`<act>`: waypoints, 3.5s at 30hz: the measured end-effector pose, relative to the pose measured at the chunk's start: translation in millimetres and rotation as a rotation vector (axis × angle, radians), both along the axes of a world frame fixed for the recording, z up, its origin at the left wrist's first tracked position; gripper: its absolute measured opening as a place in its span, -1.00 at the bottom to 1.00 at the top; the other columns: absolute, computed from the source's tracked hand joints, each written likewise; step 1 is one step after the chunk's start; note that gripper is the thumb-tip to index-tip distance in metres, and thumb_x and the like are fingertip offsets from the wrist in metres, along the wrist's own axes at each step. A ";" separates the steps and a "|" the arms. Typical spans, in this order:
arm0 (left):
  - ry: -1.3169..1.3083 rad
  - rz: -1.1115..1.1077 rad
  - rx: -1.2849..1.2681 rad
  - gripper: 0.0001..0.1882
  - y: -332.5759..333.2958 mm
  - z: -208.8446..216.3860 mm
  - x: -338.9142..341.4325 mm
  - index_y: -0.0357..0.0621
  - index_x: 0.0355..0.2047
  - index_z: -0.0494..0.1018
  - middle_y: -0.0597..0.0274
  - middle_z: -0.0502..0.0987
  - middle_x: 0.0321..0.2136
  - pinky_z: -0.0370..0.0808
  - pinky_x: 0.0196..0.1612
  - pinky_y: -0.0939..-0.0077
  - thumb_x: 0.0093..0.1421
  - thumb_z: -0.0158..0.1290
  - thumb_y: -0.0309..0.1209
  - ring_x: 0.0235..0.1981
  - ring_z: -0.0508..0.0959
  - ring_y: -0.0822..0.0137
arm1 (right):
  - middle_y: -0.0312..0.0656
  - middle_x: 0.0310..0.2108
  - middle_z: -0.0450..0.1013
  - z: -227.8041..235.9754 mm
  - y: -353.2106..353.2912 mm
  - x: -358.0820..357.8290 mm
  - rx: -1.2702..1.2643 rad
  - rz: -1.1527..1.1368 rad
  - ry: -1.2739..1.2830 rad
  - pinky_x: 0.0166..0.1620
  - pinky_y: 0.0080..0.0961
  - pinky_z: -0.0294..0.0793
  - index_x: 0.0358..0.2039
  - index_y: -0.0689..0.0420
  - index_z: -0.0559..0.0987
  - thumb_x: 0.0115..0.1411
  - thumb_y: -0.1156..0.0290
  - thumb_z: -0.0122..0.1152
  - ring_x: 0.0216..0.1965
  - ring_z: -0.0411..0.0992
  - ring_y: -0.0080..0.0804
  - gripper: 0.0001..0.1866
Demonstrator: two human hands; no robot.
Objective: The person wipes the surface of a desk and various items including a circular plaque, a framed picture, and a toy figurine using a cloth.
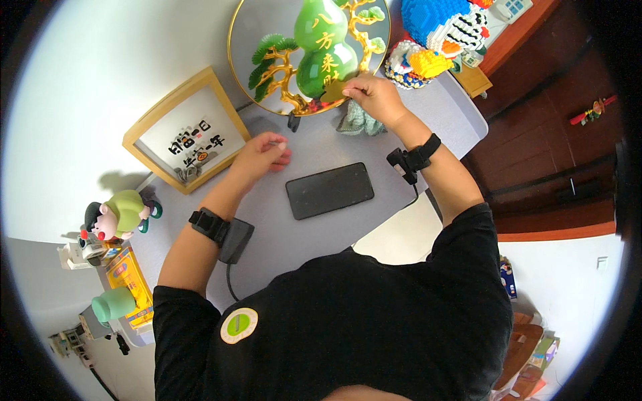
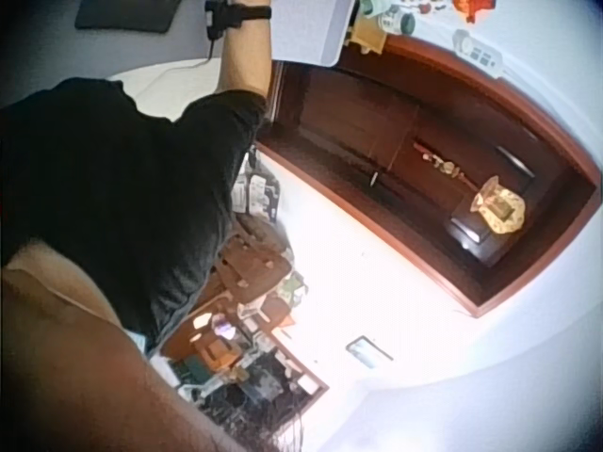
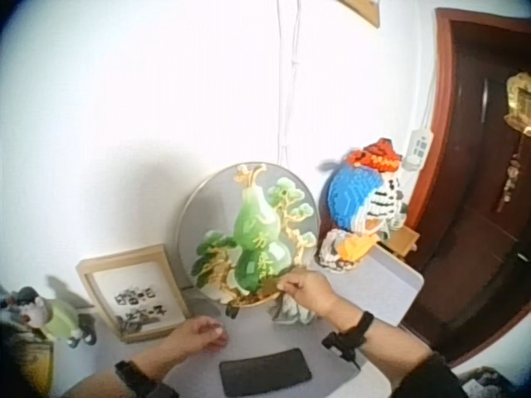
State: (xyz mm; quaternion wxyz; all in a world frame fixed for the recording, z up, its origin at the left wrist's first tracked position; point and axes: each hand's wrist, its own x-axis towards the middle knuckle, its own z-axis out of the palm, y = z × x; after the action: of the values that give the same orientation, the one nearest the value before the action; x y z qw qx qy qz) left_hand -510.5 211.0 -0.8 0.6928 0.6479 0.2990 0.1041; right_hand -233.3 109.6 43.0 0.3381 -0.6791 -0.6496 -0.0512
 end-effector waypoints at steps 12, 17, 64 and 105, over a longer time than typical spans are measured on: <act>-0.011 0.011 -0.020 -0.74 -3.9 2.1 6.2 -0.13 -0.16 0.36 0.17 0.48 -0.27 0.46 -0.23 0.50 0.22 -0.05 -0.26 -0.27 0.50 0.36 | -0.22 -0.51 0.47 -5.7 -4.2 -9.3 -0.010 -0.058 -0.102 -0.41 -0.35 0.42 -0.45 0.02 0.51 0.05 0.27 0.16 -0.45 0.45 -0.21 -0.88; -0.021 -0.029 0.002 -0.73 -7.5 8.7 9.0 -0.14 -0.15 0.39 0.19 0.49 -0.27 0.45 -0.21 0.50 0.23 -0.05 -0.26 -0.27 0.49 0.39 | -0.22 -0.50 0.45 -3.4 -6.4 -5.6 0.047 -0.038 0.012 -0.42 -0.35 0.40 -0.46 0.03 0.49 0.06 0.26 0.16 -0.45 0.44 -0.22 -0.86; -0.237 0.370 0.075 -0.65 2.8 20.1 29.1 -0.23 -0.10 0.31 0.05 0.47 -0.23 0.52 -0.26 0.52 0.22 -0.03 -0.23 -0.33 0.53 0.34 | -0.05 -0.43 0.48 -22.3 -10.8 21.8 0.165 -0.442 0.267 -0.25 -0.32 0.43 -0.11 0.19 0.37 0.08 0.33 0.16 -0.33 0.46 -0.13 -0.62; 0.030 -0.225 1.221 -0.28 -101.0 -11.3 -21.6 -0.15 0.02 0.28 -0.07 0.31 0.00 0.25 0.10 0.21 -0.19 0.27 -0.27 0.03 0.30 -0.04 | 0.12 0.26 -0.12 -82.5 -88.9 101.1 -0.508 -0.588 -0.180 0.28 -0.23 -0.20 0.26 0.00 0.03 0.21 -0.21 -0.40 0.28 -0.17 0.09 -0.27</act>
State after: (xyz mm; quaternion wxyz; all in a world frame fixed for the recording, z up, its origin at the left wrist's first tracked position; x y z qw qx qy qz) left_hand -532.2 110.0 -12.2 0.1995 0.9563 0.1249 0.1736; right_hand -132.1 20.7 -39.5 0.0720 -0.8909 -0.4464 -0.0427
